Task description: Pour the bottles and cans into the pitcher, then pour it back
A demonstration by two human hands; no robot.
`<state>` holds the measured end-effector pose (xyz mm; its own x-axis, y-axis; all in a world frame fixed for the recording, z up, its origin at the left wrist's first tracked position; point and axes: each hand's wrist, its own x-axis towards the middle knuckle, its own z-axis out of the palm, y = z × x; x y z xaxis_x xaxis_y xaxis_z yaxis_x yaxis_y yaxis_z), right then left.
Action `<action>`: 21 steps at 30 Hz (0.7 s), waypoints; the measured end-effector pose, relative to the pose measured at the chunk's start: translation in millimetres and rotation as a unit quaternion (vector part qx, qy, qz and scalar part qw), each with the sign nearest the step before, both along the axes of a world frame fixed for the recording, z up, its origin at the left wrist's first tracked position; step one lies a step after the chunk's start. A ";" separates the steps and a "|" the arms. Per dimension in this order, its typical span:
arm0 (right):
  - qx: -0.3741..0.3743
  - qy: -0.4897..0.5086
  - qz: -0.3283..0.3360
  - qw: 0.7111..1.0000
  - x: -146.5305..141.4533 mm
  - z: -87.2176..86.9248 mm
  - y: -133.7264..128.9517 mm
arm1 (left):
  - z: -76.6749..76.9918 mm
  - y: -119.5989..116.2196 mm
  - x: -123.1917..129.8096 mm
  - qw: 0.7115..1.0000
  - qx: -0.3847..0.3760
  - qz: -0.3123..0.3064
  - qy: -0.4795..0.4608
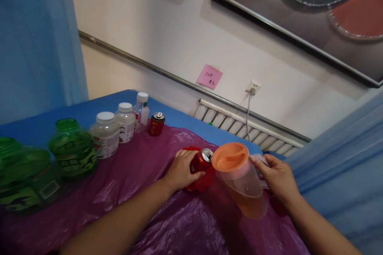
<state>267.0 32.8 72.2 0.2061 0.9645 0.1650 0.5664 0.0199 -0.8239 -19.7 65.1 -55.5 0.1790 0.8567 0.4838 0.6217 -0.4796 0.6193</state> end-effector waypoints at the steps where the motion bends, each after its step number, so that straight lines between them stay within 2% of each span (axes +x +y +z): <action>1: 0.001 0.003 -0.002 1.000 0.1 -0.1 0.1 | 0.1 -0.2 0.0 1.000 0.000 -0.002 0.000; 9: 0.014 -0.027 -0.001 1.000 0.0 2.1 -1.2 | 1.8 -0.7 0.3 1.000 -0.002 0.002 0.005; 21: 0.009 -0.017 0.000 1.000 0.4 0.7 0.0 | 0.7 0.3 -0.5 1.000 -0.007 0.002 -0.004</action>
